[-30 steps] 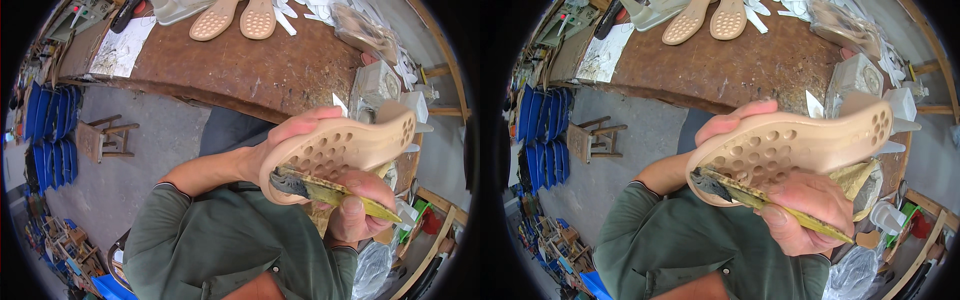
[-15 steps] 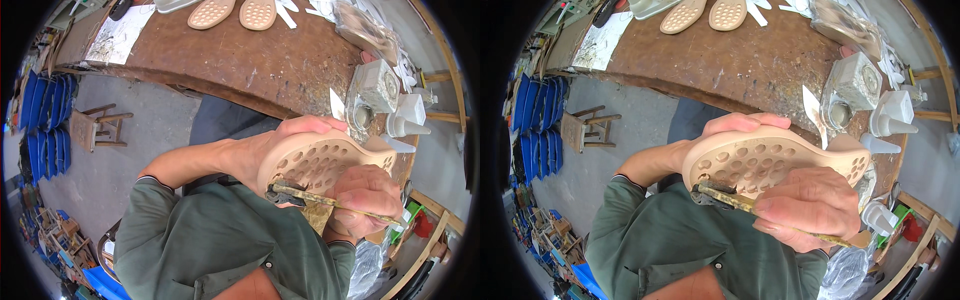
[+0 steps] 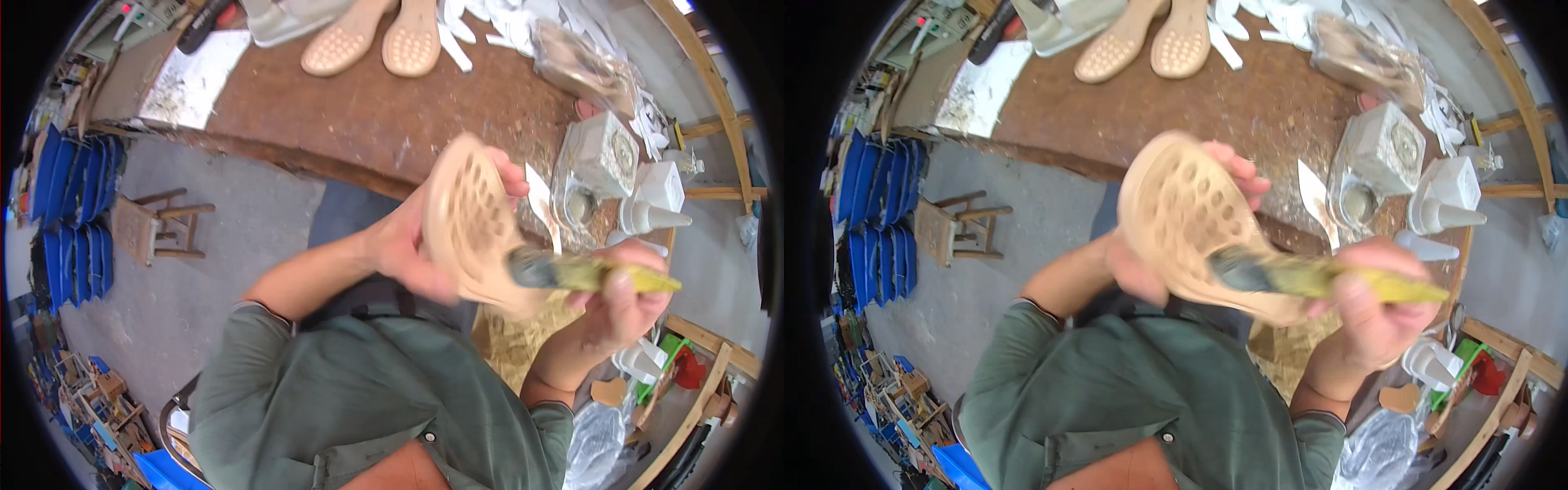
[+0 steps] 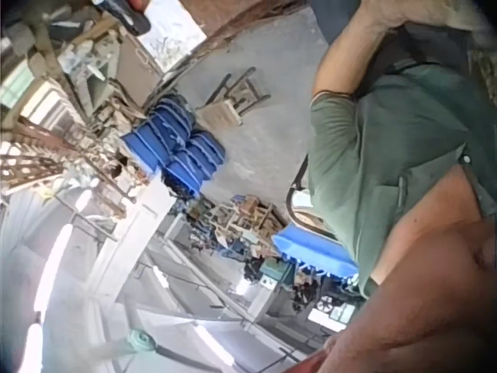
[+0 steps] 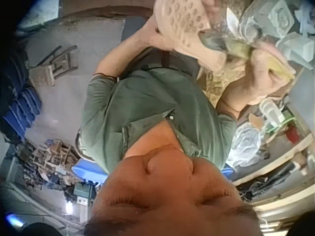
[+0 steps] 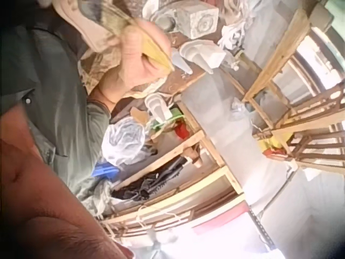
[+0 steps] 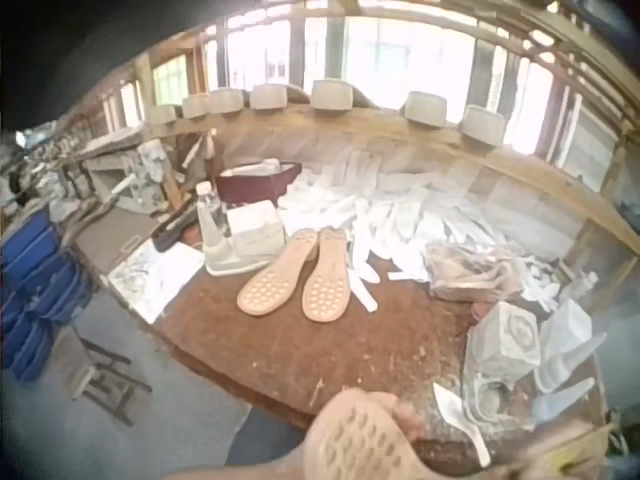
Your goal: Apply glue or adhesive to the underside of shoe soles using a brush.
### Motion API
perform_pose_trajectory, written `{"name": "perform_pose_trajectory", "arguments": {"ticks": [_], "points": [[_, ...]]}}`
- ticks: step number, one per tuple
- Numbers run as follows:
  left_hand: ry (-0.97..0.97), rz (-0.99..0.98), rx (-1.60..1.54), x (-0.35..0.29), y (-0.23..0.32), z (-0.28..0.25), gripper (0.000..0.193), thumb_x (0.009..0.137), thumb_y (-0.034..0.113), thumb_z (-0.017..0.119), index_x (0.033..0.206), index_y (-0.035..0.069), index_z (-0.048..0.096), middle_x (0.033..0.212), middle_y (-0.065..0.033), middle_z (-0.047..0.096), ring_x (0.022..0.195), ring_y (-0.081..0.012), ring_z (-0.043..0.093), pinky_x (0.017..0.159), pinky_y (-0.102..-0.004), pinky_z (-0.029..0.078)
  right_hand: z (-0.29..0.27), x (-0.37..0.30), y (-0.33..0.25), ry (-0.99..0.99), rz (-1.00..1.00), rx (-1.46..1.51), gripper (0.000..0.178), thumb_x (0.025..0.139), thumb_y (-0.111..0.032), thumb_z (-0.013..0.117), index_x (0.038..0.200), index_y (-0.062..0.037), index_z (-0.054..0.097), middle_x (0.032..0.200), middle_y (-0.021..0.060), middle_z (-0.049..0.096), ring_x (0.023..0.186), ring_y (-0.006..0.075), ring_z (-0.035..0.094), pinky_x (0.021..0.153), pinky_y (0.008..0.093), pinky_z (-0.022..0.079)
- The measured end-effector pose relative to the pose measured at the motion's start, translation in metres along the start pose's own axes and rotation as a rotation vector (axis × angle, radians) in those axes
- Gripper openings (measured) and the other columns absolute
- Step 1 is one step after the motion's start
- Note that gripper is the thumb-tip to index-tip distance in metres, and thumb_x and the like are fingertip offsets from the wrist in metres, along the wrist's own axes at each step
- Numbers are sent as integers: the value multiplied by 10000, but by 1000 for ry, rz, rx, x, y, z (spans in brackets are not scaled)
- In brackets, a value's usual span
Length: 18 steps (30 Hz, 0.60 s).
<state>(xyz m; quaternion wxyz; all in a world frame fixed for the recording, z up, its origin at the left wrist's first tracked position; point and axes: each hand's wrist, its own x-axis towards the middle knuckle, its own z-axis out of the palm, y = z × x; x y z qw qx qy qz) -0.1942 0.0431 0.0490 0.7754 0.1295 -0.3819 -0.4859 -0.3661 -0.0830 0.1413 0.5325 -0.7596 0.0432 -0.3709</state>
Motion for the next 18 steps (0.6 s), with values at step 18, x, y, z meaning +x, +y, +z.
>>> {"name": "perform_pose_trajectory", "arguments": {"ticks": [18], "points": [[427,-141,-422,7,8,37,855,850,681,242,1428,55,186,1412,-238,290,1245,-346,400,1011,-453,361,60,15,17,173,198,115,166,817,14,625,973,63,601,742,102,636,604,131,605,622,255,498]]}}
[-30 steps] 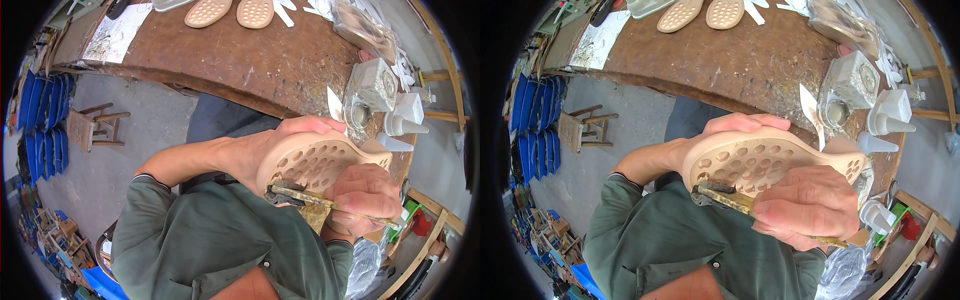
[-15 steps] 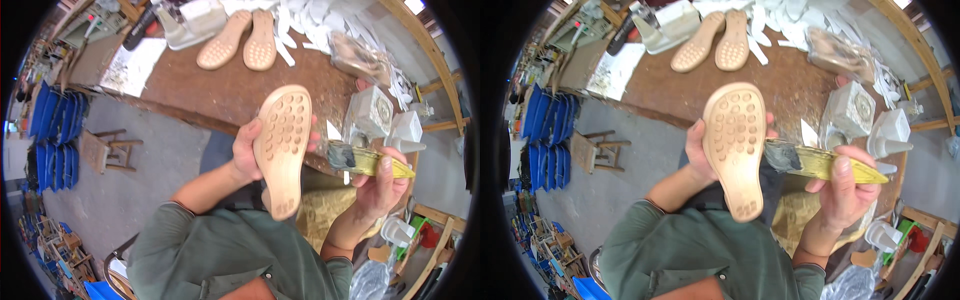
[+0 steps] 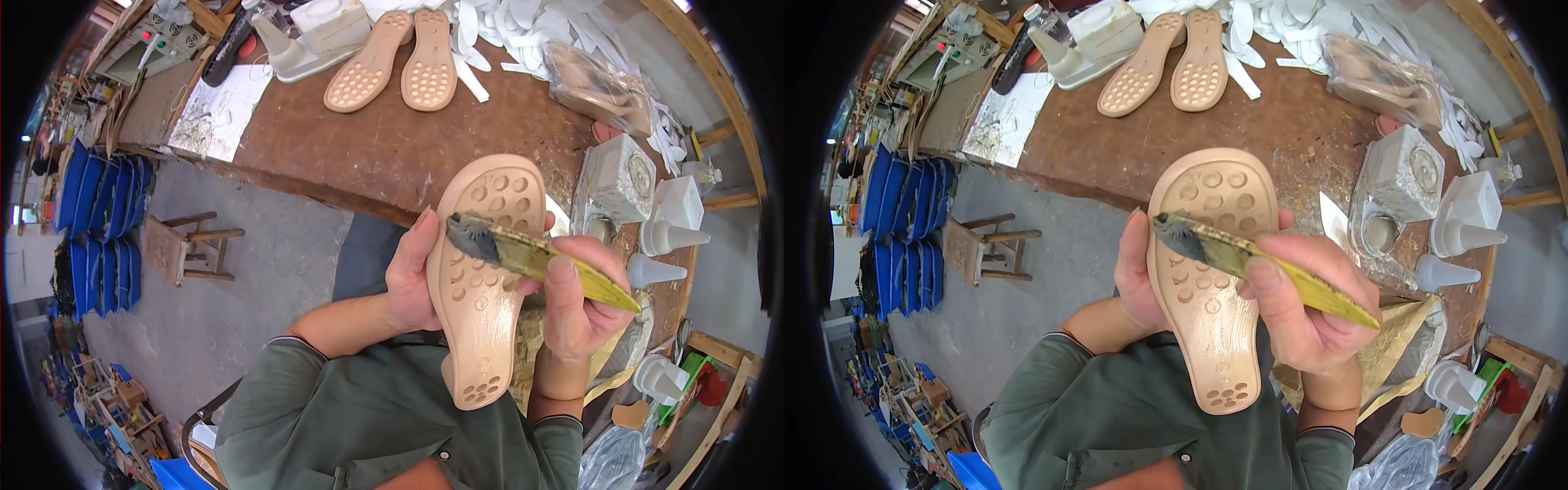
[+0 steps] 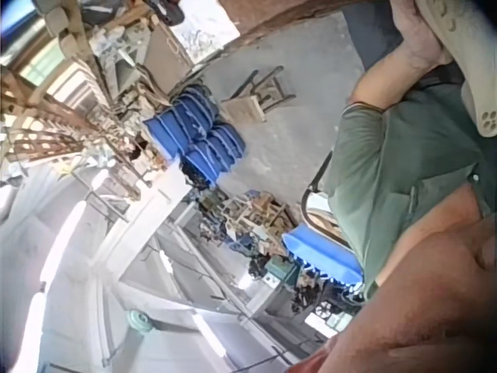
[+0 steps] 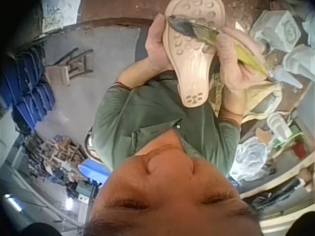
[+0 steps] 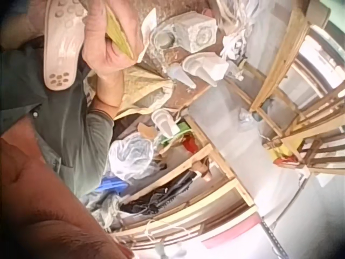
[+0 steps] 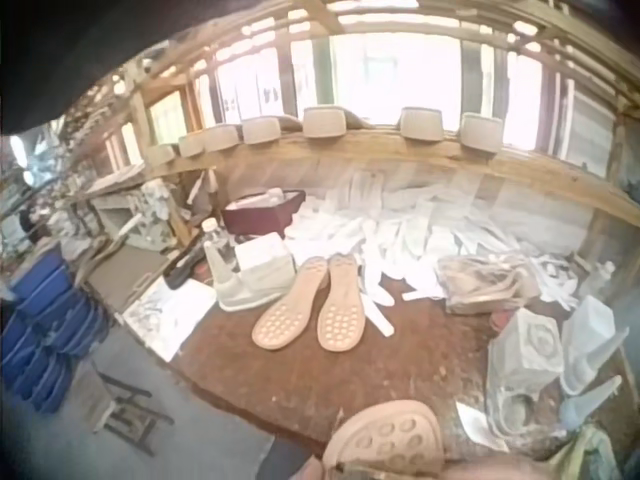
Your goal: Apply glue or adhesive to the underside of shoe soles using a brush.
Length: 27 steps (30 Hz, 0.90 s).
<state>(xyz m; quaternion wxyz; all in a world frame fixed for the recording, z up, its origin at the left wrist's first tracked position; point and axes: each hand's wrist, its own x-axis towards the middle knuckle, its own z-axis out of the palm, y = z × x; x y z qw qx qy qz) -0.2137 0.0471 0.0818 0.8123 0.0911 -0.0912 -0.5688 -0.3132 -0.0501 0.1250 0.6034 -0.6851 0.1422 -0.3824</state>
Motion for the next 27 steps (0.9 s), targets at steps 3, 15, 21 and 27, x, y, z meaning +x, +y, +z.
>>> {"name": "perform_pose_trajectory", "arguments": {"ticks": [3,15,21,27], "points": [[-37,-48,62,2,4,0,873,844,695,227,1434,56,161,1421,-237,275,1239,-357,405,1012,-468,361,-4,-7,0,-46,-23,-92,169,778,13,661,939,43,620,697,94,634,604,154,612,664,281,506],[-32,-91,44,1,8,-1,891,837,683,329,1425,35,158,1404,-245,275,1226,-374,412,1015,-476,373,-7,-26,-11,-40,77,-200,178,685,-75,752,826,-12,662,667,92,644,583,185,617,550,263,468],[-30,-93,93,7,7,-6,902,833,685,335,1421,23,166,1410,-255,263,1231,-386,400,1027,-471,359,-16,-27,-9,-76,110,-188,187,680,-81,755,817,3,660,643,95,635,537,179,600,497,258,445],[-16,-85,71,27,9,-32,815,882,615,256,1408,-5,196,1366,-296,327,1154,-439,467,992,-485,390,-70,-28,1,102,216,-29,162,781,-54,663,878,67,617,722,136,621,478,138,560,424,202,420]]}}
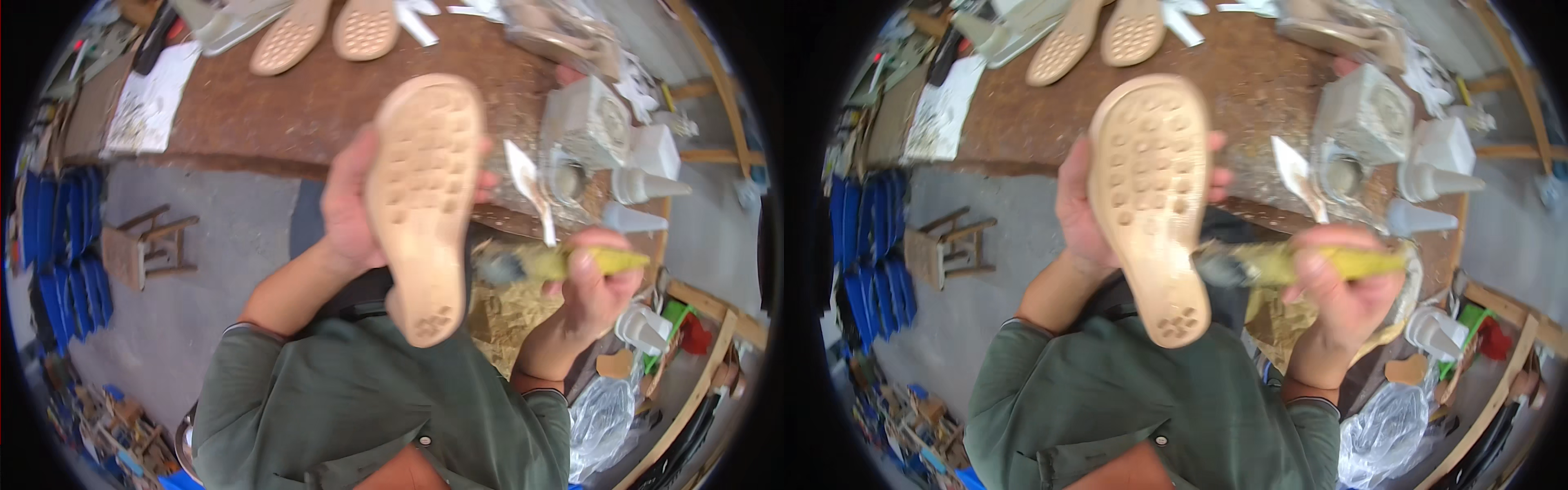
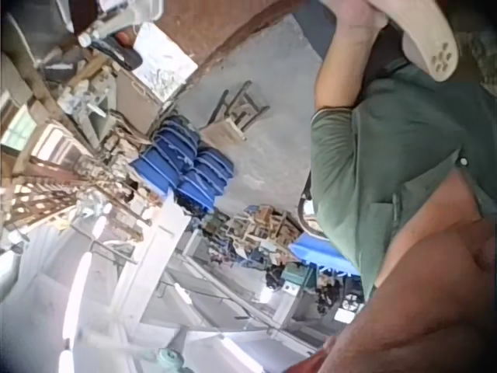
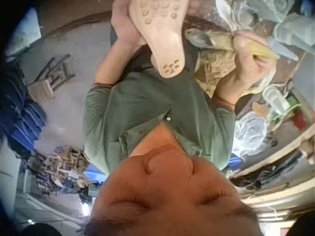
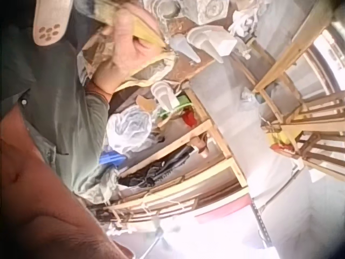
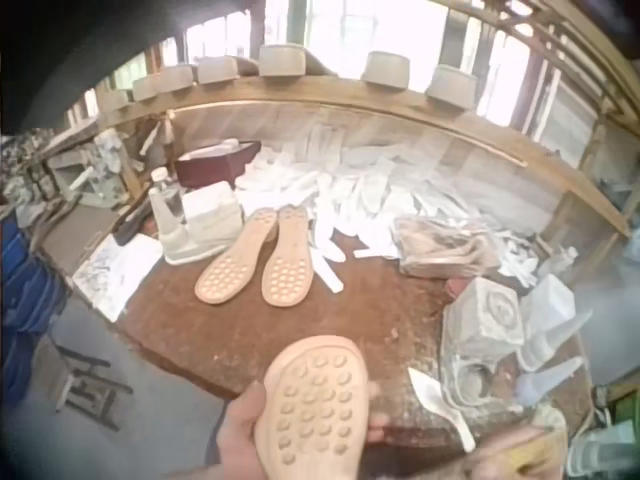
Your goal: Apply glue or adhesive to the underside of shoe soles using a brush.
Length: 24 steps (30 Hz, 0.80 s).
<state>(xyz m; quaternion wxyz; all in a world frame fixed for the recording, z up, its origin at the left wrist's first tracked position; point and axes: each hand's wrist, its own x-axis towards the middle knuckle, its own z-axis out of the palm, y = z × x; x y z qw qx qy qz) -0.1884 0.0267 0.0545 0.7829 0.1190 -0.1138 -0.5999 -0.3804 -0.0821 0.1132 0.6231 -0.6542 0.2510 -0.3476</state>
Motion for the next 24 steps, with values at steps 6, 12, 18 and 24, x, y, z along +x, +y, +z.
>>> {"name": "perform_pose_trajectory", "arguments": {"ticks": [6,12,18,24], "points": [[301,-117,-20,-28,-21,-48,803,889,613,230,1395,-10,242,1327,-276,394,1152,-417,477,1001,-486,375,-89,49,38,343,7,-293,173,840,-125,660,944,13,643,687,14,591,524,67,514,473,189,386],[-86,-376,105,-80,-49,-82,922,831,724,209,1423,18,174,1371,-238,360,1212,-365,436,999,-454,370,-106,63,68,317,103,-559,200,844,-174,664,934,4,647,682,-30,560,557,44,471,503,186,370],[129,-347,288,-74,-54,-72,761,909,578,324,1409,16,206,1340,-200,403,1069,-291,548,899,-405,463,-106,73,86,136,17,-915,201,854,-189,627,895,6,644,608,25,571,561,52,479,514,228,389],[290,-221,428,-47,-44,-62,679,947,538,229,1371,11,289,1252,-183,495,974,-226,587,833,-352,493,-101,67,57,295,104,-632,180,849,-178,646,887,-2,656,654,-39,548,569,29,459,506,185,359]]}}
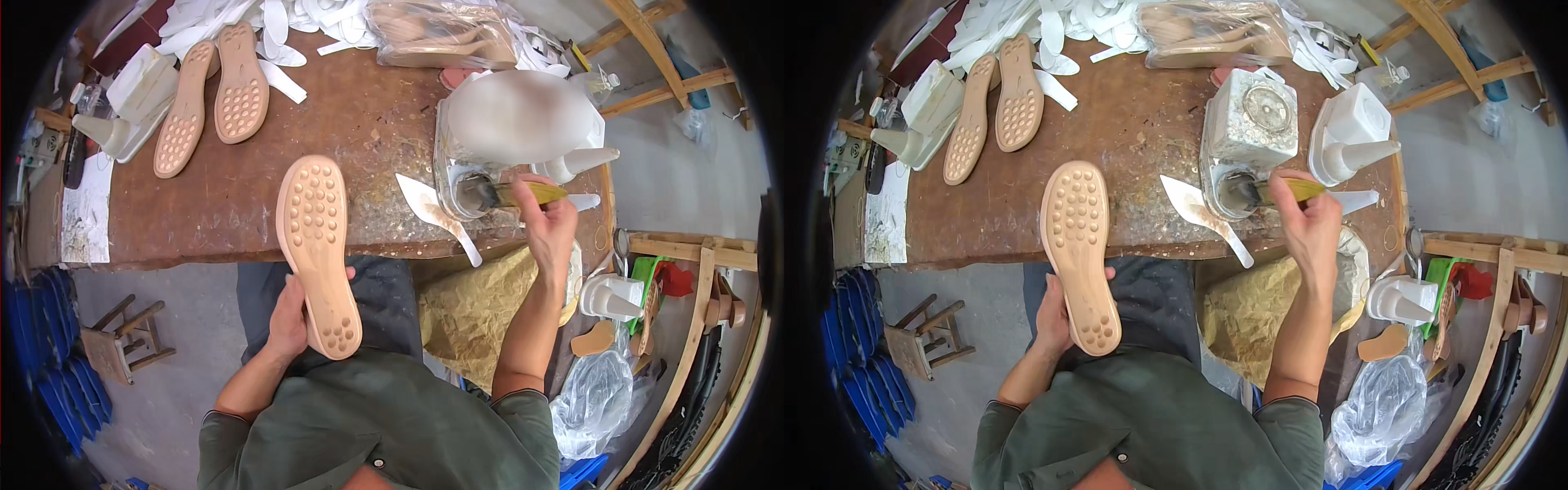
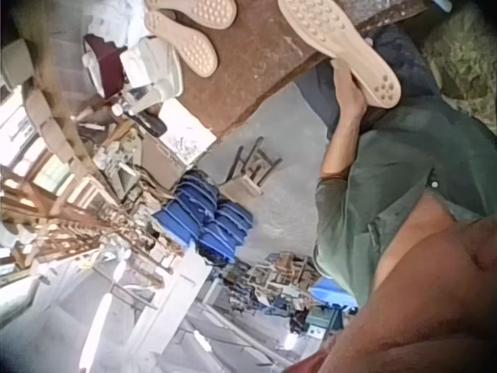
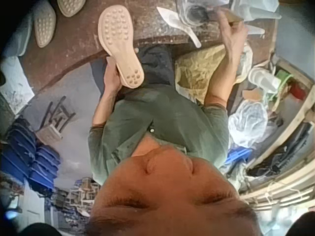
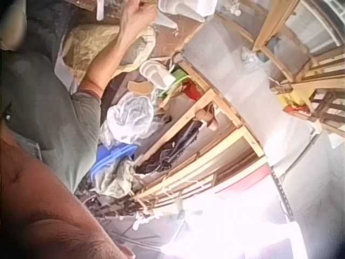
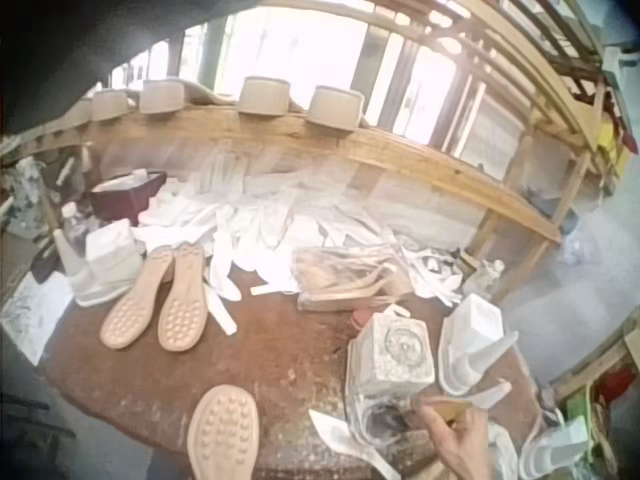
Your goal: Apply glue or adhesive to the underside of shoe soles using a brush.
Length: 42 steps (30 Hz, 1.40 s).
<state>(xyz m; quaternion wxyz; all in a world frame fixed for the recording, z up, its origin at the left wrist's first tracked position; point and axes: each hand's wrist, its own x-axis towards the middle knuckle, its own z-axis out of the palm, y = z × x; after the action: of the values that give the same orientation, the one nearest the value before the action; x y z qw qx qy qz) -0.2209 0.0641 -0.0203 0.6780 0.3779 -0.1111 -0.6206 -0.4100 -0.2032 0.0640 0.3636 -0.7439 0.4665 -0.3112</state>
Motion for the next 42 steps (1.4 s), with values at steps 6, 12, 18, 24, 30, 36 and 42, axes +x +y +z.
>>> {"name": "perform_pose_trajectory", "arguments": {"ticks": [6,12,18,24,30,36,42], "points": [[49,60,-55,14,17,14,610,972,479,205,1350,14,318,1183,-202,540,929,-213,601,821,-330,491,2,-4,10,26,18,-88,198,858,-195,644,911,-5,653,629,-47,537,526,26,446,466,188,340],[30,70,-114,18,20,19,576,973,450,236,1324,7,350,1123,-219,577,956,-216,606,818,-320,495,-8,-8,27,-36,74,-14,175,867,-200,632,930,-37,646,627,-62,519,507,24,442,445,184,348],[-194,92,-70,14,28,27,676,948,502,262,1377,-20,272,1288,-228,460,1122,-321,534,836,-351,508,-28,-13,26,76,143,231,155,873,-140,599,939,-3,627,666,6,555,489,44,453,424,199,337],[-280,88,-101,4,39,61,620,951,431,300,1367,-26,251,1177,-203,542,1040,-234,571,889,-336,450,-3,-57,-41,-22,-1,1042,188,878,-53,532,1011,77,563,693,98,600,448,102,513,411,208,401],[-359,74,-17,-10,45,70,636,944,455,314,1362,-19,246,1180,-190,539,1024,-217,569,878,-321,443,38,-82,-101,-22,-94,745,165,863,-76,599,971,49,597,730,85,619,487,90,537,452,190,418],[-349,65,24,-20,52,78,684,932,507,329,1355,-25,254,1163,-173,547,1005,-184,567,863,-296,439,35,-102,-112,-131,-96,691,164,824,-62,656,940,47,613,764,85,629,552,83,552,501,181,424],[-358,150,75,-28,47,72,603,968,416,300,1362,-38,256,1227,-145,510,1087,-167,517,921,-288,392,27,-124,-113,-109,-143,692,193,791,-85,690,915,42,615,734,105,618,542,116,563,502,212,444]]}}
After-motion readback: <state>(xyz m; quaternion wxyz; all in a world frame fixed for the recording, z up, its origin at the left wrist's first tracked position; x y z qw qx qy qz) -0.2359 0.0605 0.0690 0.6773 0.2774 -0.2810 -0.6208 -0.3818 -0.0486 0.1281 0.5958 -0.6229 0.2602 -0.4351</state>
